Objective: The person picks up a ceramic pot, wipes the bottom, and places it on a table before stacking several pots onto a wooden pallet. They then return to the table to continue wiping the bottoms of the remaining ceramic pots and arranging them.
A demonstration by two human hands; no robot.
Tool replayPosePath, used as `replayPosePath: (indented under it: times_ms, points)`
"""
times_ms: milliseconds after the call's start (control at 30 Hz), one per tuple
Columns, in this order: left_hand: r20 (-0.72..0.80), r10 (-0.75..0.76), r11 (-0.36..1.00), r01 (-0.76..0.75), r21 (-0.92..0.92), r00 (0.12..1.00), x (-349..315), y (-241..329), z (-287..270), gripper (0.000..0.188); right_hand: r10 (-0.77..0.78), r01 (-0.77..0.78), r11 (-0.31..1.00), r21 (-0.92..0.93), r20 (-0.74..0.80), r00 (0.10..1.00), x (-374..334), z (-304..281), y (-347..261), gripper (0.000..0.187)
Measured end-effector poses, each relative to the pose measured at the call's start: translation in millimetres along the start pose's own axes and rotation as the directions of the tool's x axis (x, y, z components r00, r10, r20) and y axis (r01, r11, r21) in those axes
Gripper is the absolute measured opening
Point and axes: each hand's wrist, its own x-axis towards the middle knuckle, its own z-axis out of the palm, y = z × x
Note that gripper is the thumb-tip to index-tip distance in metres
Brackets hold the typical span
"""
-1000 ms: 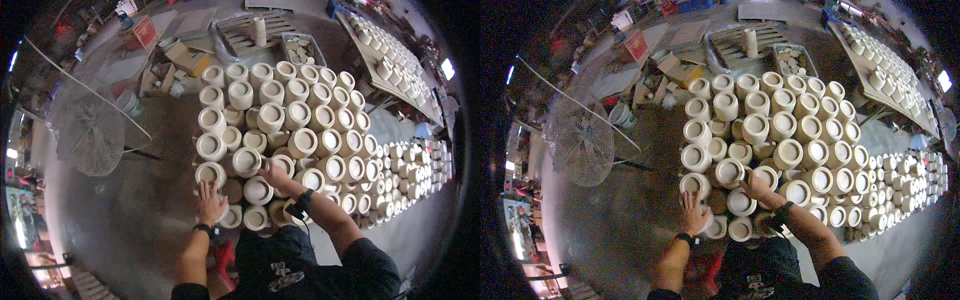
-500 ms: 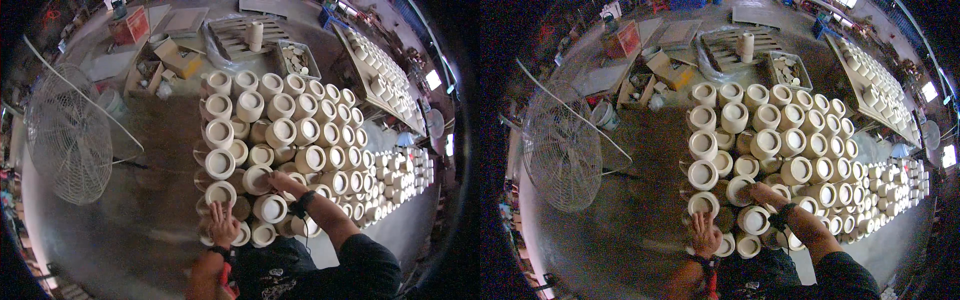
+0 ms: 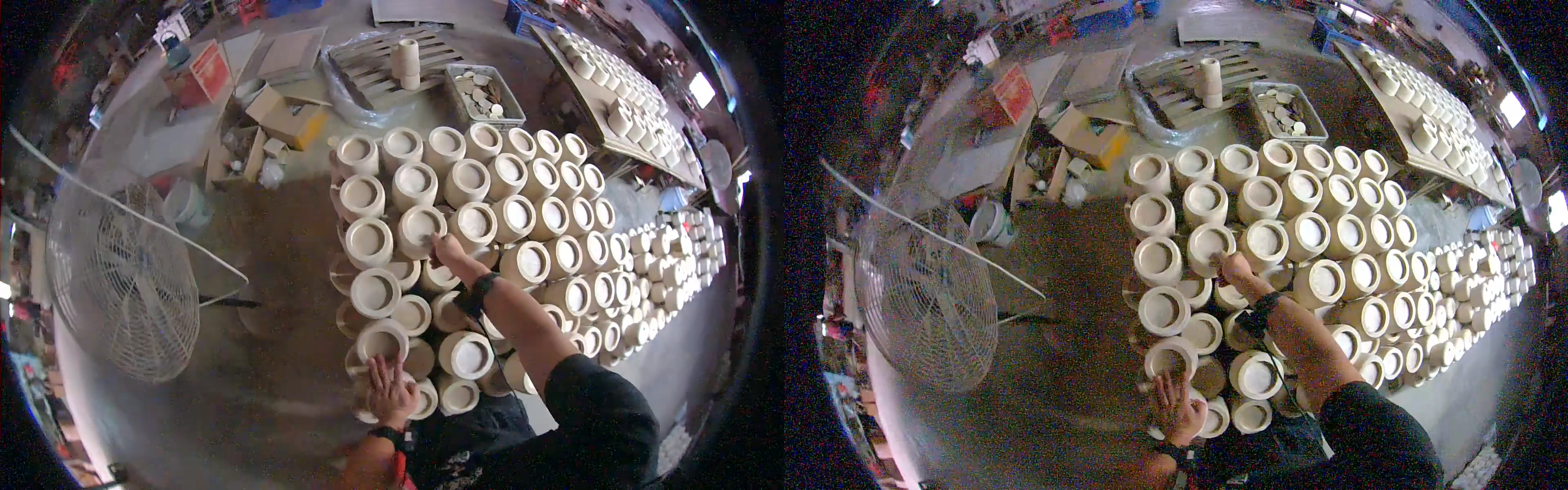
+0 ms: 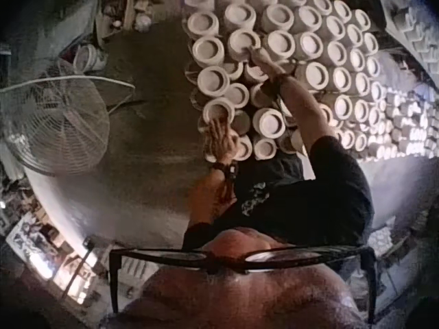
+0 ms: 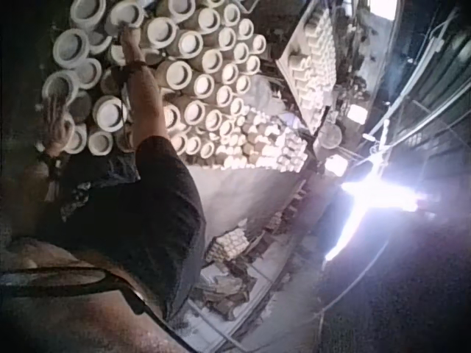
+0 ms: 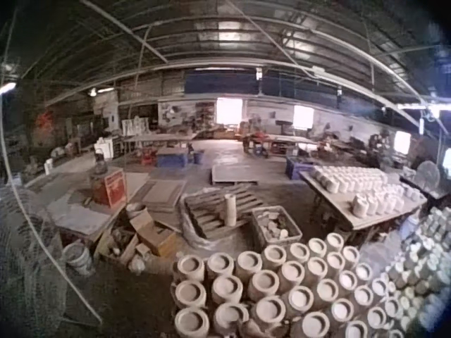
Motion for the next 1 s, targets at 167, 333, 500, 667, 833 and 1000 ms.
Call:
replayPosePath:
  times_ms: [167, 333, 500, 667, 833, 1000]
  points:
    - [-0.018, 0.012, 0.999, -0.011, 0.037, 1.000, -4, -5, 3, 0.069, -0.149, 0.148, 0.989, 0.026, 0.042, 0.988, -13, 1, 16, 0.039]
    - [-0.048, 0.046, 0.997, -0.049, -0.065, 0.998, -1, -6, 0, 0.066, -0.297, 0.272, 0.917, -0.292, -0.044, 0.954, -65, -50, 60, 0.040]
    - [-0.038, 0.012, 0.999, -0.013, -0.041, 0.999, -1, -8, 4, 0.064, -0.487, 0.073, 0.589, -0.805, -0.282, 0.826, -151, -106, 67, 0.046]
    - [-0.034, 0.044, 0.998, -0.042, 0.038, 0.998, 1, -3, 2, 0.064, -0.171, -0.113, 0.568, -0.815, -0.252, 0.952, -146, -140, 116, 0.061]
    - [0.051, -0.041, 0.998, 0.042, -0.036, 0.998, -2, -4, -4, 0.064, -0.066, 0.018, 0.565, -0.825, -0.023, 0.998, -167, -149, 82, 0.062]
    - [0.009, -0.009, 1.000, 0.009, -0.012, 1.000, -1, -6, 5, 0.064, -0.241, 0.292, 0.709, -0.642, 0.169, 0.956, -149, -179, 128, 0.060]
